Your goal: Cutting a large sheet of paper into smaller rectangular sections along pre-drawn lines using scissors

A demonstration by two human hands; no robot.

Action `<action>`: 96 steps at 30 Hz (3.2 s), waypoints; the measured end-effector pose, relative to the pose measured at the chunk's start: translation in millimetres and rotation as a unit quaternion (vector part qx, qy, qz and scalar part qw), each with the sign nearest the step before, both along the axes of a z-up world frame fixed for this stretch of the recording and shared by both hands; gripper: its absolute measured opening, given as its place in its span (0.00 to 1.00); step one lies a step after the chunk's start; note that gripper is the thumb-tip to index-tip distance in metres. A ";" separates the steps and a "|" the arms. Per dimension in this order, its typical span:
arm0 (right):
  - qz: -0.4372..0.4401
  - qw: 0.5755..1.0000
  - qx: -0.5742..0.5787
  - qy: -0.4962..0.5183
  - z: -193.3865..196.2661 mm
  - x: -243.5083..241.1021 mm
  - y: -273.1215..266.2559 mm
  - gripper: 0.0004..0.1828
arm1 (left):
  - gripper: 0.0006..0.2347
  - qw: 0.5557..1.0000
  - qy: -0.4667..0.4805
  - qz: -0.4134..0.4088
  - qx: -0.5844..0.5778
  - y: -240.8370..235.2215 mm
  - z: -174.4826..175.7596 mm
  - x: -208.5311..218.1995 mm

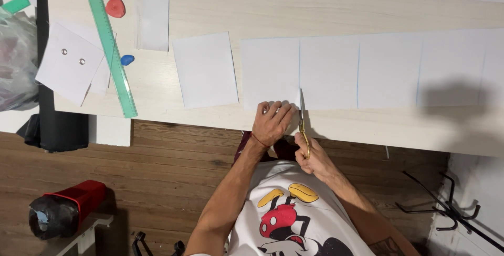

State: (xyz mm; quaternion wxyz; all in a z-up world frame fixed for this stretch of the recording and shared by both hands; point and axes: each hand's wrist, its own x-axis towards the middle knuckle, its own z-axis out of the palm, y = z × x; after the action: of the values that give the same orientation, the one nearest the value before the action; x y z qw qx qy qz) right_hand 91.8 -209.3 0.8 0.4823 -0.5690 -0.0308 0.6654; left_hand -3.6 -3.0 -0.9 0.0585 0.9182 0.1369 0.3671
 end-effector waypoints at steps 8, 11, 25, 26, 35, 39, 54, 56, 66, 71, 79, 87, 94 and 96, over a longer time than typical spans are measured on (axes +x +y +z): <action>0.021 0.999 -0.002 -0.026 32.7 13.8 23.6 0.44 | 0.10 1.000 -0.002 -0.011 -0.001 2.0 -1.6 1.5; 0.009 1.000 -0.012 -0.017 37.4 16.9 27.6 0.47 | 0.11 1.000 0.002 -0.011 -0.008 -1.5 0.0 -1.8; 0.023 1.000 -0.015 -0.016 34.3 30.7 42.8 0.51 | 0.12 1.000 0.014 -0.018 -0.010 1.2 0.3 -1.4; 0.021 1.000 -0.015 -0.018 38.4 31.2 46.5 0.50 | 0.12 1.000 0.012 -0.017 -0.009 1.0 -0.7 -2.0; 0.014 1.000 -0.008 -0.018 39.3 36.7 57.1 0.47 | 0.11 0.999 0.019 -0.027 -0.002 1.2 -1.9 0.0; 0.002 1.000 -0.003 -0.014 47.5 34.2 61.5 0.42 | 0.12 0.999 0.025 -0.027 -0.009 -1.8 -2.5 -2.1; -0.005 0.999 -0.022 0.037 56.0 52.2 63.1 0.39 | 0.22 0.985 0.159 -0.033 -0.054 -17.6 -17.6 -5.6; 0.007 1.000 -0.018 0.012 63.5 49.7 66.7 0.39 | 0.22 0.985 0.161 -0.032 -0.056 -19.9 -25.6 -6.2; 0.014 0.999 0.007 -0.045 94.7 50.3 87.7 0.39 | 0.24 0.977 0.200 -0.049 -0.050 -19.1 -24.1 -8.8; 0.013 0.999 0.005 -0.042 96.6 53.3 99.1 0.38 | 0.27 0.980 0.191 -0.045 -0.043 -17.7 -14.2 -8.7; 0.022 0.999 0.005 -0.050 93.5 58.7 108.7 0.42 | 0.32 0.982 0.181 -0.035 -0.029 -17.6 -10.4 -6.5; 0.014 0.999 0.001 -0.045 70.0 64.7 113.9 0.33 | 0.33 0.985 0.164 -0.032 -0.046 -15.0 -5.1 -4.4; 0.019 0.998 -0.009 -0.053 48.9 71.0 115.5 0.34 | 0.33 0.987 0.149 -0.030 -0.060 -21.8 -16.3 -3.9; 0.018 0.999 -0.001 -0.045 37.6 73.3 116.4 0.37 | 0.31 0.986 0.154 -0.026 -0.056 -21.5 -16.5 -3.3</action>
State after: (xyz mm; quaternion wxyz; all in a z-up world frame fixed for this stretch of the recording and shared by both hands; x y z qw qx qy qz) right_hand 165.0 -92.8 38.5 0.4680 -0.5984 -0.0620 0.6473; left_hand -6.9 -24.5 -17.5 0.0977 0.9623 0.1403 0.2113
